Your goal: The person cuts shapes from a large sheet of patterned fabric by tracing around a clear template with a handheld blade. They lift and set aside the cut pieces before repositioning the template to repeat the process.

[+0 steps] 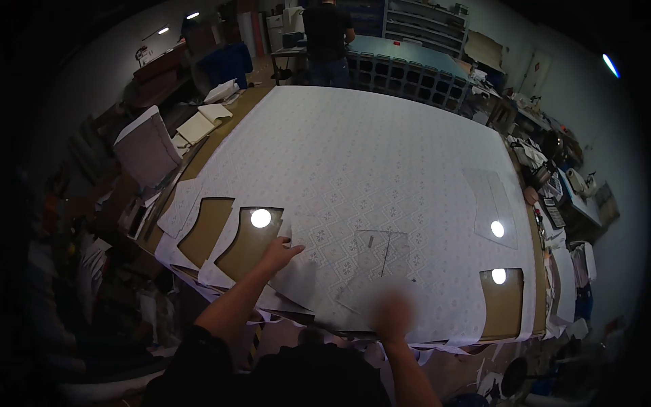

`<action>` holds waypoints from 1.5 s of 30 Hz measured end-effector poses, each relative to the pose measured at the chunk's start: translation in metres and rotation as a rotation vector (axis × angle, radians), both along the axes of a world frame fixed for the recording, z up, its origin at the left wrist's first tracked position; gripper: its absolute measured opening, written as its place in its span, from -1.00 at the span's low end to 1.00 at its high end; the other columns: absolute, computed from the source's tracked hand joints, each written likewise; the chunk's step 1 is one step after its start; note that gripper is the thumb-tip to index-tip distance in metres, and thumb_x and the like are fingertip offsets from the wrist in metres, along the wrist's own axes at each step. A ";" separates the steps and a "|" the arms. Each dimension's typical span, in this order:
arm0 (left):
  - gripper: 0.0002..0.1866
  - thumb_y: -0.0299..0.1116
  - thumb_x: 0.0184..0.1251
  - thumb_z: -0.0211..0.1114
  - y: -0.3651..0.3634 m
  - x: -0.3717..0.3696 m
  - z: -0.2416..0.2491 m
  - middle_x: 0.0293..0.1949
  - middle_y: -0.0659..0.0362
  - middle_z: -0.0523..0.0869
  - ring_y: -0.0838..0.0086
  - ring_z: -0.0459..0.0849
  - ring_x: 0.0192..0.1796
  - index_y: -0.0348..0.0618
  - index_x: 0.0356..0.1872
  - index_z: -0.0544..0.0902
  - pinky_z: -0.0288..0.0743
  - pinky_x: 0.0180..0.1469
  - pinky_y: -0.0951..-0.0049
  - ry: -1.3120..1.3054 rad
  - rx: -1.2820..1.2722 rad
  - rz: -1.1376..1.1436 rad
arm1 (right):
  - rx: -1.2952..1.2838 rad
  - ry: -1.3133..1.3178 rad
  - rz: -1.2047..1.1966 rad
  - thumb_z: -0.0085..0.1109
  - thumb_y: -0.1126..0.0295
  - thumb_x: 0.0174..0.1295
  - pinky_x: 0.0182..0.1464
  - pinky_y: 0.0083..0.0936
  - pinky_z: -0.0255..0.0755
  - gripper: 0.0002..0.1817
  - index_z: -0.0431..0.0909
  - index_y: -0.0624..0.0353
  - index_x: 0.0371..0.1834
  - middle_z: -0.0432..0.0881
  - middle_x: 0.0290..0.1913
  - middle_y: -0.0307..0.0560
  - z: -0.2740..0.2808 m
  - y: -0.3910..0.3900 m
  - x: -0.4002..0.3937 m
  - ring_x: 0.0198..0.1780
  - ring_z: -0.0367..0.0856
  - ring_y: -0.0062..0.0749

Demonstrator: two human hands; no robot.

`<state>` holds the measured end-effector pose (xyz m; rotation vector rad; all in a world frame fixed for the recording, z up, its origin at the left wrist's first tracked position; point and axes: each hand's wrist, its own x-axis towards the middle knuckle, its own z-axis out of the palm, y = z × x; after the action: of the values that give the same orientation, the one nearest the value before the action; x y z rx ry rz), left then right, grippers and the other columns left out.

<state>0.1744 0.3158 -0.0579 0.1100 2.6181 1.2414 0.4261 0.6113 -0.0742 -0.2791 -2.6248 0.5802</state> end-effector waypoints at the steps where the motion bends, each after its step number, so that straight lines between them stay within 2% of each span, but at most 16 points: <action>1: -0.20 0.14 0.28 0.56 -0.002 -0.001 0.002 0.03 -0.19 0.78 -0.08 0.76 0.15 -0.39 0.27 0.61 0.63 0.20 0.04 -0.040 0.028 -0.056 | 0.049 0.032 -0.023 0.40 0.47 0.17 0.31 0.04 0.48 -0.49 0.53 0.21 0.21 0.66 0.28 0.34 0.000 -0.003 -0.004 0.27 0.57 0.34; 5: -0.45 -0.02 0.36 0.52 0.006 0.005 -0.018 -0.07 -0.17 0.80 -0.12 0.77 0.08 -0.36 0.04 0.66 0.61 0.13 -0.03 0.024 -0.024 -0.145 | 0.166 0.089 0.024 0.40 0.44 0.21 0.36 0.04 0.44 -0.49 0.52 0.23 0.24 0.66 0.26 0.33 0.000 -0.002 -0.011 0.33 0.54 0.33; 9: -0.56 -0.12 0.42 0.46 0.000 0.011 -0.004 -0.06 -0.23 0.77 -0.16 0.75 0.06 -0.37 -0.06 0.61 0.60 0.09 -0.06 0.168 -0.058 -0.049 | 0.006 0.080 0.024 0.36 0.44 0.31 0.41 0.03 0.41 -0.54 0.51 0.26 0.25 0.61 0.31 0.35 -0.020 0.005 -0.011 0.36 0.52 0.33; 12: -0.60 -0.15 0.45 0.42 -0.042 -0.009 0.004 -0.03 -0.23 0.77 -0.19 0.74 0.08 -0.32 -0.03 0.59 0.59 0.11 -0.10 0.230 -0.009 0.043 | -0.043 0.032 -0.008 0.32 0.46 0.31 0.40 0.05 0.40 -0.53 0.49 0.30 0.28 0.58 0.37 0.37 -0.021 0.004 -0.006 0.33 0.53 0.34; 15: -0.57 -0.14 0.44 0.45 -0.102 -0.034 -0.012 0.02 -0.23 0.76 -0.20 0.73 0.13 -0.25 0.07 0.58 0.58 0.14 -0.10 0.079 -0.087 0.014 | -0.045 0.016 -0.033 0.28 0.48 0.30 0.37 0.07 0.40 -0.49 0.47 0.34 0.32 0.57 0.40 0.39 -0.019 0.002 -0.008 0.28 0.54 0.33; 18: -0.55 -0.13 0.43 0.47 -0.153 -0.042 0.010 0.08 -0.22 0.76 -0.17 0.74 0.15 -0.19 0.15 0.59 0.59 0.17 -0.08 0.020 -0.205 -0.047 | -0.041 0.023 -0.046 0.27 0.50 0.34 0.38 0.01 0.42 -0.53 0.48 0.32 0.31 0.55 0.40 0.37 -0.019 0.001 -0.009 0.31 0.55 0.28; 22: -0.41 -0.12 0.41 0.51 -0.223 -0.100 0.025 0.16 -0.18 0.77 -0.11 0.74 0.22 -0.13 0.36 0.59 0.61 0.24 0.00 0.353 -0.234 -0.025 | -0.028 -0.005 -0.075 0.27 0.53 0.37 0.44 -0.04 0.41 -0.56 0.48 0.29 0.30 0.53 0.43 0.34 -0.016 -0.003 -0.008 0.38 0.54 0.24; 24: -0.37 -0.09 0.40 0.52 -0.274 -0.135 0.073 0.17 -0.16 0.77 -0.07 0.75 0.23 -0.09 0.40 0.58 0.61 0.27 0.02 0.341 -0.233 0.018 | -0.003 0.013 -0.067 0.23 0.55 0.34 0.41 0.00 0.42 -0.52 0.46 0.33 0.34 0.55 0.41 0.36 -0.016 -0.005 -0.010 0.34 0.54 0.28; 28: -0.21 -0.06 0.36 0.56 -0.353 -0.175 0.129 0.34 -0.18 0.66 -0.07 0.64 0.38 -0.13 0.52 0.47 0.54 0.39 0.02 0.233 -0.802 0.327 | 0.064 0.065 -0.029 0.19 0.57 0.31 0.38 0.05 0.44 -0.48 0.44 0.37 0.37 0.56 0.39 0.39 -0.019 -0.004 -0.010 0.30 0.55 0.32; 31: -0.11 -0.04 0.32 0.58 -0.340 -0.177 0.107 0.47 -0.20 0.51 -0.13 0.50 0.49 -0.16 0.58 0.38 0.48 0.44 -0.06 0.281 -0.824 0.499 | 0.011 0.008 -0.073 0.24 0.56 0.38 0.47 -0.07 0.40 -0.55 0.48 0.31 0.33 0.54 0.43 0.33 -0.014 -0.008 -0.009 0.40 0.54 0.22; 33: -0.07 -0.03 0.28 0.60 -0.305 -0.177 0.075 0.53 -0.20 0.43 -0.17 0.44 0.52 -0.16 0.59 0.36 0.43 0.47 -0.11 0.297 -0.789 0.326 | 0.028 0.039 -0.057 0.23 0.55 0.34 0.40 -0.02 0.44 -0.55 0.49 0.32 0.31 0.57 0.39 0.36 -0.019 -0.001 -0.013 0.34 0.56 0.26; 35: -0.11 -0.06 0.28 0.60 -0.253 -0.165 0.048 0.48 -0.19 0.48 -0.11 0.45 0.51 -0.13 0.57 0.41 0.40 0.51 -0.07 0.321 -0.694 0.169 | 0.025 0.056 -0.049 0.23 0.52 0.30 0.33 0.01 0.48 -0.54 0.50 0.32 0.28 0.60 0.35 0.37 -0.026 -0.005 -0.011 0.27 0.59 0.30; 37: -0.12 -0.12 0.28 0.61 -0.186 -0.152 -0.003 0.48 -0.21 0.48 -0.14 0.45 0.50 -0.16 0.56 0.41 0.38 0.54 -0.02 0.528 -0.383 -0.068 | 0.031 0.031 -0.081 0.26 0.49 0.28 0.35 0.02 0.47 -0.54 0.53 0.29 0.27 0.63 0.32 0.32 -0.021 -0.003 -0.011 0.26 0.60 0.31; 39: -0.14 -0.17 0.29 0.60 -0.106 -0.113 -0.017 0.47 -0.21 0.48 -0.14 0.46 0.49 -0.18 0.56 0.40 0.38 0.54 0.01 0.548 -0.290 -0.227 | 0.097 0.091 -0.072 0.27 0.48 0.28 0.38 0.05 0.44 -0.57 0.55 0.26 0.23 0.66 0.31 0.32 -0.013 -0.007 -0.013 0.27 0.59 0.32; 42: -0.16 -0.13 0.30 0.58 -0.016 -0.049 -0.028 0.49 -0.18 0.46 -0.15 0.43 0.52 -0.14 0.56 0.42 0.32 0.58 -0.02 0.620 0.063 -0.418 | 0.025 0.074 -0.133 0.30 0.50 0.25 0.38 0.05 0.44 -0.56 0.55 0.24 0.23 0.66 0.31 0.32 -0.010 -0.006 -0.011 0.26 0.59 0.31; 45: -0.18 -0.07 0.31 0.57 0.059 0.004 -0.028 0.52 -0.21 0.42 -0.18 0.38 0.54 -0.11 0.54 0.46 0.27 0.59 -0.10 0.652 0.066 -0.589 | -0.091 0.200 -0.139 0.33 0.52 0.23 0.35 0.03 0.45 -0.56 0.56 0.23 0.21 0.67 0.30 0.31 -0.019 -0.002 -0.008 0.24 0.59 0.29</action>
<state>0.1781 0.3747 -0.0862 1.3909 2.6837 1.1929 0.4186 0.6093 -0.0936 -0.4068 -2.3691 0.6461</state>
